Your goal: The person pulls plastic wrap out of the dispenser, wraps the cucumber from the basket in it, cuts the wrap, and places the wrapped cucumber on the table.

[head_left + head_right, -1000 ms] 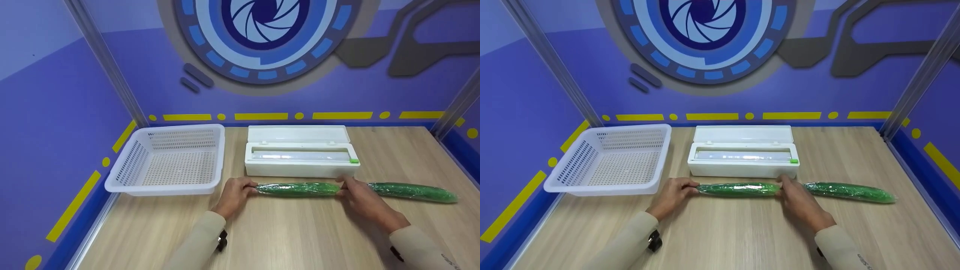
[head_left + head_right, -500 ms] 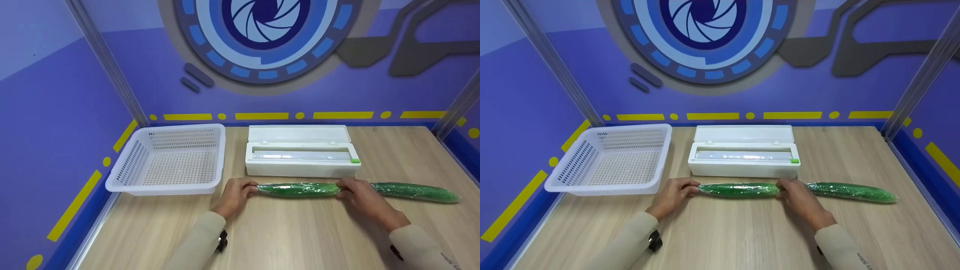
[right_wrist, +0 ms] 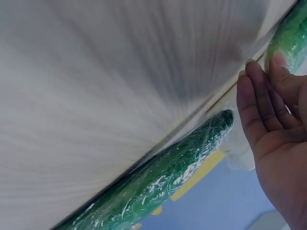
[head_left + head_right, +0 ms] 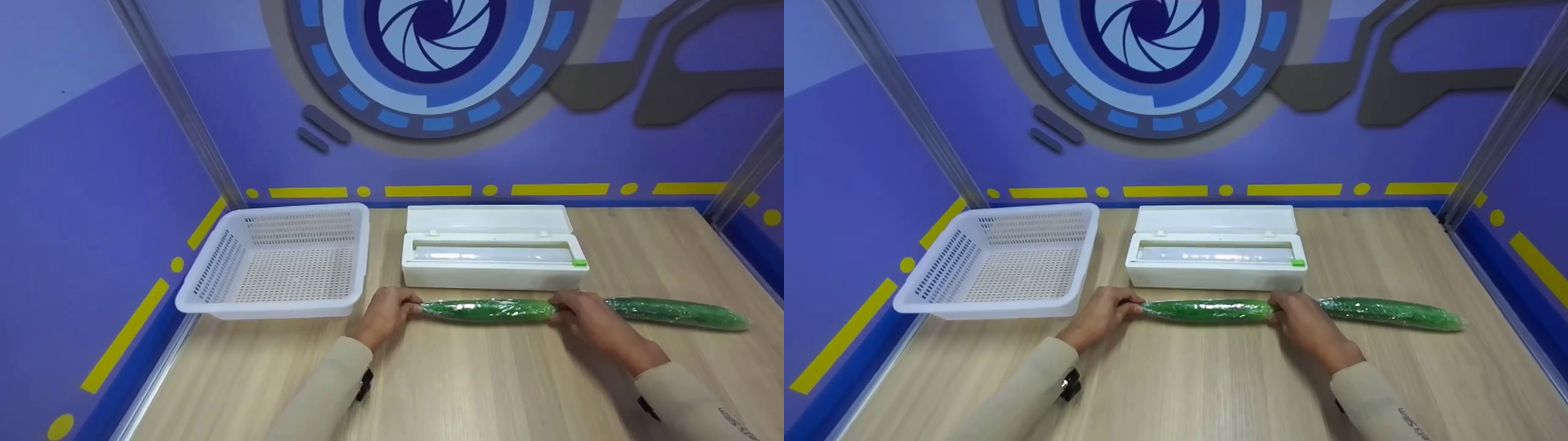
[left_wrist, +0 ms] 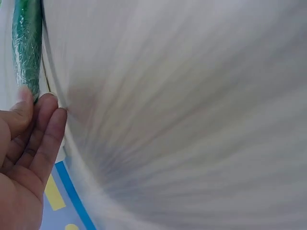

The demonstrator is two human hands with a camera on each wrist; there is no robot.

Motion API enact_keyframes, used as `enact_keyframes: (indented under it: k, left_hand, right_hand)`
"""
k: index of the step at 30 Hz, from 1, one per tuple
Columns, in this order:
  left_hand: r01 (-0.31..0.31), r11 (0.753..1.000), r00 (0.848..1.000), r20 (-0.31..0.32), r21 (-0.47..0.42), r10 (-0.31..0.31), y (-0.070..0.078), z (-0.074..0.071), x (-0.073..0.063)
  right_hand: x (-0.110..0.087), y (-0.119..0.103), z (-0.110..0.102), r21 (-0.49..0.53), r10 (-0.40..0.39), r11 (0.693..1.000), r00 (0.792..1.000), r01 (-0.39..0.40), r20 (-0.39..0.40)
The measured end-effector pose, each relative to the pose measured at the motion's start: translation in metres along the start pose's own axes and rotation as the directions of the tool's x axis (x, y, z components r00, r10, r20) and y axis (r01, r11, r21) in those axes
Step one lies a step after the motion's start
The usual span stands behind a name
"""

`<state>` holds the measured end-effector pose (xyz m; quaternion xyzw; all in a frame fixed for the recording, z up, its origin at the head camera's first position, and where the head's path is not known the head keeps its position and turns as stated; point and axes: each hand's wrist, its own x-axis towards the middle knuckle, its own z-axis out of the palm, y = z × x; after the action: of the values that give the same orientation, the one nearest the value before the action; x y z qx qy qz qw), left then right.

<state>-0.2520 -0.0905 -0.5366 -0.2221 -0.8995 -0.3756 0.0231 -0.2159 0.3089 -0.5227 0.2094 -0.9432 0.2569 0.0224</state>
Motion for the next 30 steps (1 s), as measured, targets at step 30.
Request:
enact_keyframes:
  k: [30]
  left_hand:
    - [-0.028,0.999,0.996,0.089,0.018,0.026,0.009,-0.004,0.000]
  right_hand:
    - [-0.010,0.009,-0.003,-0.033,-0.049,0.998,0.999,0.049,-0.009]
